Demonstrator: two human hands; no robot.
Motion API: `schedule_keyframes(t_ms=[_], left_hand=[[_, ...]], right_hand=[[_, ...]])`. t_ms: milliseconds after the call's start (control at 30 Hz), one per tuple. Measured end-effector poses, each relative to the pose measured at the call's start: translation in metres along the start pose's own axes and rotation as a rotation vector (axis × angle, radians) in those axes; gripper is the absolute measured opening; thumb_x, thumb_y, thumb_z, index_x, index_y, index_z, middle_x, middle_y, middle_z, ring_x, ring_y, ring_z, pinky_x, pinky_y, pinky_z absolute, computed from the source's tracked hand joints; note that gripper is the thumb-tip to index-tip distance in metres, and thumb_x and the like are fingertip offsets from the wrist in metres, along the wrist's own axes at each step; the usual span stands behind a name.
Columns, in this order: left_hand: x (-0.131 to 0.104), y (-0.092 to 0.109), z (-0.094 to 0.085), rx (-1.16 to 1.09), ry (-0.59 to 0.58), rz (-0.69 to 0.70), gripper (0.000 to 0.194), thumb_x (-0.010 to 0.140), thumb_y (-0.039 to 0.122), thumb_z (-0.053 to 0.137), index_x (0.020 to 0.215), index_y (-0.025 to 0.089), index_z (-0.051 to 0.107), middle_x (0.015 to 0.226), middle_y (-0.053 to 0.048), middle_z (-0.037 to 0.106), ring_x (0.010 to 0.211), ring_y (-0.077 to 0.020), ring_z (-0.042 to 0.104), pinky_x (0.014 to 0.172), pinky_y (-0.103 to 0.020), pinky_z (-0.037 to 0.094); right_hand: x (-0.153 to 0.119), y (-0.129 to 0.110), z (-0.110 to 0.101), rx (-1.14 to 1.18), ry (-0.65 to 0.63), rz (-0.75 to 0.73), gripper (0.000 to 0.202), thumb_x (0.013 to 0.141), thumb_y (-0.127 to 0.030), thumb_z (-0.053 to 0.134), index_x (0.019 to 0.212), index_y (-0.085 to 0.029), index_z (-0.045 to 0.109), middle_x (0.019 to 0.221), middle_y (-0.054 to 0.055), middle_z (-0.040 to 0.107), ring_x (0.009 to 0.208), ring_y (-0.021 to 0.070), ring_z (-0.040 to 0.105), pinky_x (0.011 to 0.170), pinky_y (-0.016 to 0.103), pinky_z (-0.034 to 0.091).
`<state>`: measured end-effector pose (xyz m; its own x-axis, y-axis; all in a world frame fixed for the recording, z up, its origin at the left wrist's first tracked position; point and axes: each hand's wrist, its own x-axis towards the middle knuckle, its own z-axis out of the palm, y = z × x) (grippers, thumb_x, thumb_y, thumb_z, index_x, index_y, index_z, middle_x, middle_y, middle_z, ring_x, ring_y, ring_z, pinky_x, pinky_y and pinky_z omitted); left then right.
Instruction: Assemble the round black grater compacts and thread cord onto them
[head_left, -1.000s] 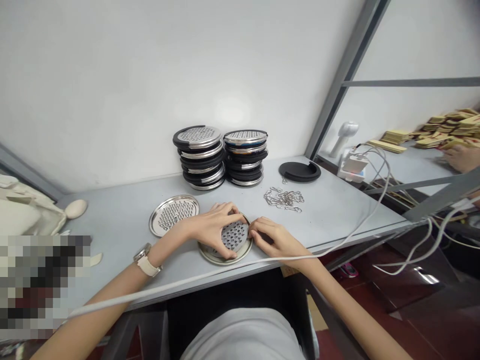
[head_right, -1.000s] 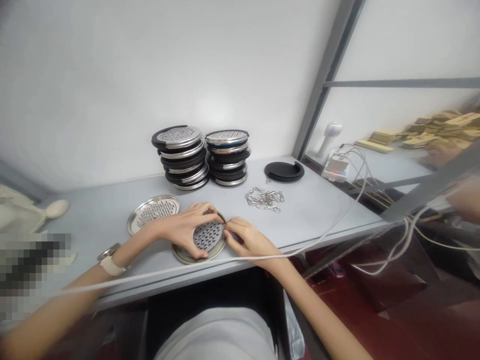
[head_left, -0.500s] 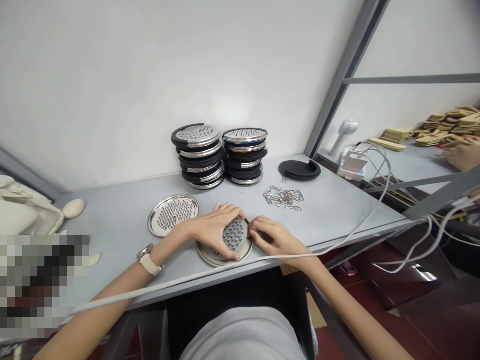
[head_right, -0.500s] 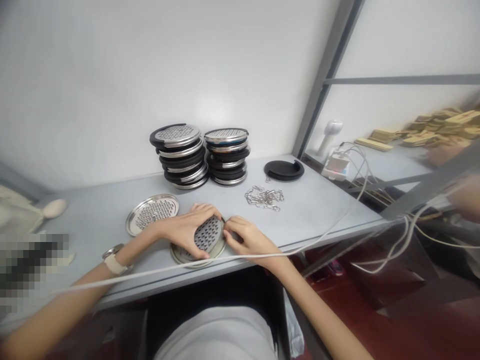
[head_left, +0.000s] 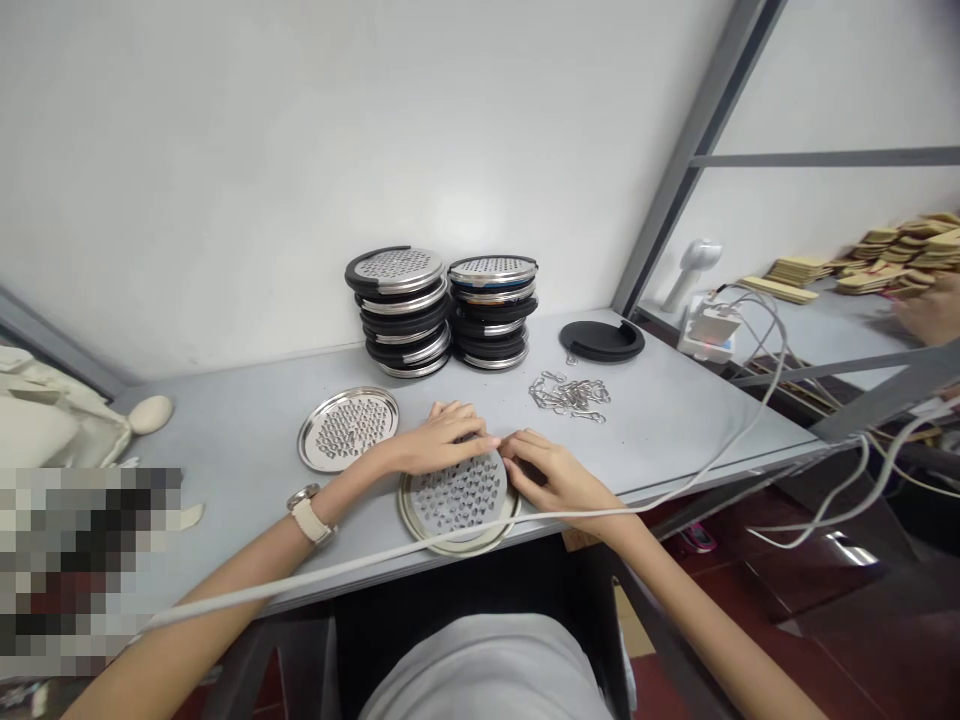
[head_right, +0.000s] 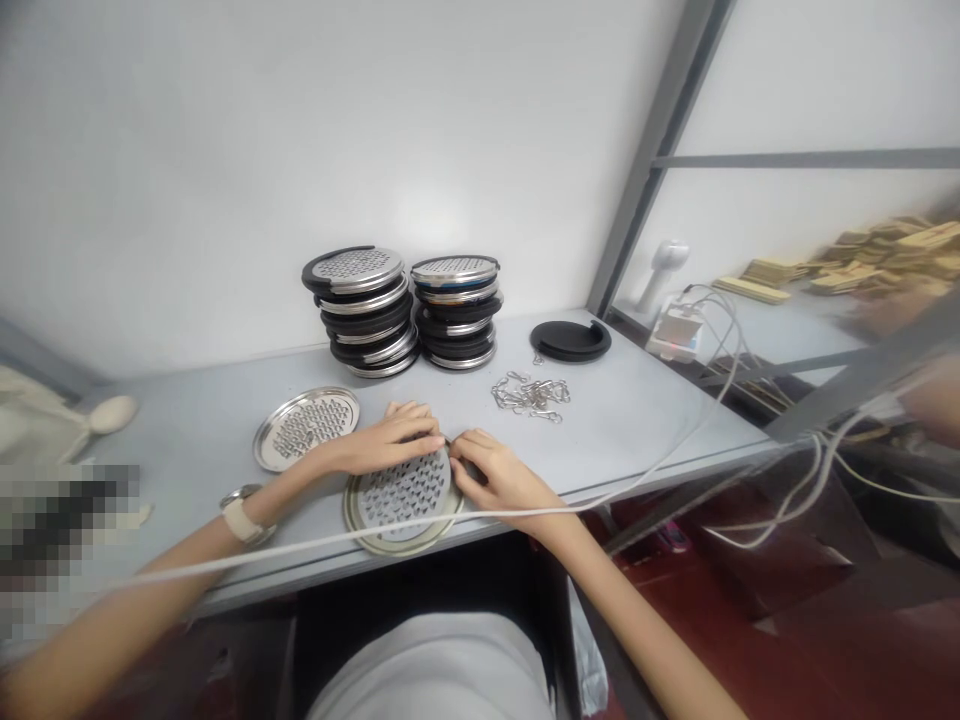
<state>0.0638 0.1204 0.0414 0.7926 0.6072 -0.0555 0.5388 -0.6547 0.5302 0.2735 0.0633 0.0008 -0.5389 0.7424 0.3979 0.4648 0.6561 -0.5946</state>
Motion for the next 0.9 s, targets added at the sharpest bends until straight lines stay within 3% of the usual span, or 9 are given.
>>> schedule_keyframes(t_ms=[200, 367, 500, 667, 900], left_hand=[[0.007, -0.001, 0.002, -0.003, 0.022, -0.028, 0.037, 0.094, 0.047, 0.035, 0.076, 0.02, 0.052, 0.079, 0.001, 0.054, 0.093, -0.0198, 0.045, 0.096, -0.041, 0.024], [0.013, -0.004, 0.0, -0.002, -0.017, -0.044, 0.04, 0.092, 0.05, 0.036, 0.072, 0.02, 0.052, 0.068, 0.001, 0.053, 0.091, -0.0218, 0.044, 0.096, -0.043, 0.023], [0.014, -0.004, 0.001, -0.01, -0.012, -0.042, 0.038, 0.092, 0.051, 0.034, 0.08, 0.021, 0.053, 0.07, 0.002, 0.05, 0.089, -0.0212, 0.042, 0.096, -0.044, 0.024], [0.011, -0.005, -0.001, -0.054, -0.033, -0.025, 0.041, 0.092, 0.054, 0.034, 0.075, 0.02, 0.05, 0.069, 0.002, 0.048, 0.087, -0.0194, 0.044, 0.097, -0.042, 0.025], [0.011, -0.01, 0.002, -0.092, -0.017, -0.02, 0.044, 0.092, 0.053, 0.035, 0.069, 0.019, 0.05, 0.072, 0.001, 0.053, 0.089, -0.0209, 0.046, 0.098, -0.043, 0.026]], right_hand=[[0.0, 0.0, 0.0, -0.016, 0.001, -0.003, 0.012, 0.091, -0.014, 0.042, 0.086, -0.018, 0.052, 0.085, 0.005, 0.054, 0.082, 0.0167, 0.052, 0.079, 0.031, 0.046], [0.001, 0.0, 0.001, -0.017, 0.01, 0.005, 0.012, 0.092, -0.014, 0.042, 0.086, -0.019, 0.051, 0.086, 0.005, 0.054, 0.083, 0.017, 0.052, 0.079, 0.031, 0.046], [0.001, 0.001, 0.003, -0.017, 0.008, 0.019, 0.011, 0.092, -0.015, 0.04, 0.087, -0.019, 0.048, 0.086, 0.005, 0.053, 0.082, 0.0168, 0.051, 0.078, 0.031, 0.045], [-0.002, 0.003, 0.006, 0.03, 0.012, 0.059, 0.012, 0.091, -0.012, 0.039, 0.097, -0.02, 0.043, 0.089, 0.004, 0.054, 0.077, 0.0152, 0.051, 0.074, 0.03, 0.046], [-0.003, 0.004, 0.008, -0.027, -0.012, -0.009, 0.02, 0.093, -0.012, 0.04, 0.111, -0.02, 0.045, 0.101, 0.008, 0.055, 0.095, 0.019, 0.053, 0.086, 0.035, 0.046]])
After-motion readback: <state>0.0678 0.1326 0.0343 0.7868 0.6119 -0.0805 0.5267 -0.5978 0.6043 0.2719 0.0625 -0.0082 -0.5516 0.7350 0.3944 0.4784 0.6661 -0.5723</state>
